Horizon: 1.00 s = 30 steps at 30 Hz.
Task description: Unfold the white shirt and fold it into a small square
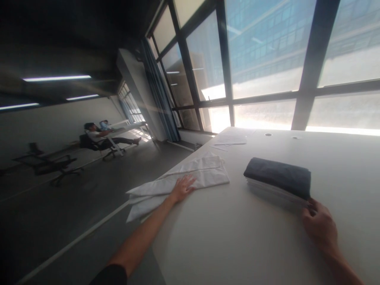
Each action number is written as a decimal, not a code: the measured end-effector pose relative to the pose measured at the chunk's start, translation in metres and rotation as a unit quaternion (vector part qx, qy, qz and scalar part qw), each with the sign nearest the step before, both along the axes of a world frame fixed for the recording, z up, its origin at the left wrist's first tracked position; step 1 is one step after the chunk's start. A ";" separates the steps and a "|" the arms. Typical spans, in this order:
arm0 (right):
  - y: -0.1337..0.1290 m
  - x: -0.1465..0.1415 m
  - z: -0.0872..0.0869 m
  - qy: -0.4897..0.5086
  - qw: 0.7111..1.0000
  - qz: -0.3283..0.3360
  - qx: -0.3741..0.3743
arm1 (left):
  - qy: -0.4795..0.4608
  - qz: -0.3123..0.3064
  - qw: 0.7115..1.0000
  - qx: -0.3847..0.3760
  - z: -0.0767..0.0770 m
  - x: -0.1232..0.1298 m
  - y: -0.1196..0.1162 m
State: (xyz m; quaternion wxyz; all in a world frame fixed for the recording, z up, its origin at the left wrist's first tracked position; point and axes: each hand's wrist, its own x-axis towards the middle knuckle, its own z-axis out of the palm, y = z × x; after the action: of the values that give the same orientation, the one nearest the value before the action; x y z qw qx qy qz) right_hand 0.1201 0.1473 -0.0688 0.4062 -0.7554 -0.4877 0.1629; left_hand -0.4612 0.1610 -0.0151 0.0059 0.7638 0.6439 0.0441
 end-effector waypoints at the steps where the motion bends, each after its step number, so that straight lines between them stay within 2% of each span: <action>1: 0.000 -0.001 0.000 0.003 1.000 0.002 0.003 | -0.003 0.013 1.000 -0.006 -0.001 0.003 0.007; 9: 0.005 -0.007 -0.003 0.018 0.999 -0.011 0.044 | 0.013 0.071 0.997 -0.027 0.001 0.018 0.048; 13: 0.007 -0.008 -0.006 0.023 0.998 -0.015 0.065 | 0.023 0.096 0.995 -0.030 0.002 0.028 0.057; 16: 0.009 -0.009 -0.008 0.024 0.996 -0.016 0.081 | 0.027 0.121 0.992 -0.005 0.001 0.051 0.057; 19: 0.010 -0.010 -0.009 0.027 0.995 -0.013 0.094 | -0.001 0.097 0.991 0.096 0.001 0.103 0.055; 22: 0.010 -0.011 -0.009 0.027 0.994 -0.014 0.106 | -0.067 -0.052 0.985 0.153 0.012 0.181 0.055; 25: 0.009 -0.012 -0.007 0.033 0.992 -0.010 0.117 | -0.105 -0.223 0.959 0.138 0.032 0.262 0.064; 26: 0.009 -0.012 -0.007 0.036 0.992 -0.008 0.120 | -0.104 -0.260 0.951 0.127 0.039 0.285 0.069; 28: 0.009 -0.012 -0.006 0.041 0.991 -0.002 0.125 | -0.085 -0.298 0.945 0.105 0.048 0.323 0.080; 30: 0.009 -0.012 -0.006 0.045 0.991 -0.002 0.128 | -0.070 -0.310 0.944 0.085 0.053 0.347 0.092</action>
State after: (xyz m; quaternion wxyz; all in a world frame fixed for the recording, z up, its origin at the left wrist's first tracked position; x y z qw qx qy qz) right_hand 0.1085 0.1564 -0.0745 0.5215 -0.6898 -0.4844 0.1325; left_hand -0.1138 0.2527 0.0379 -0.0004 0.9184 0.3668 0.1480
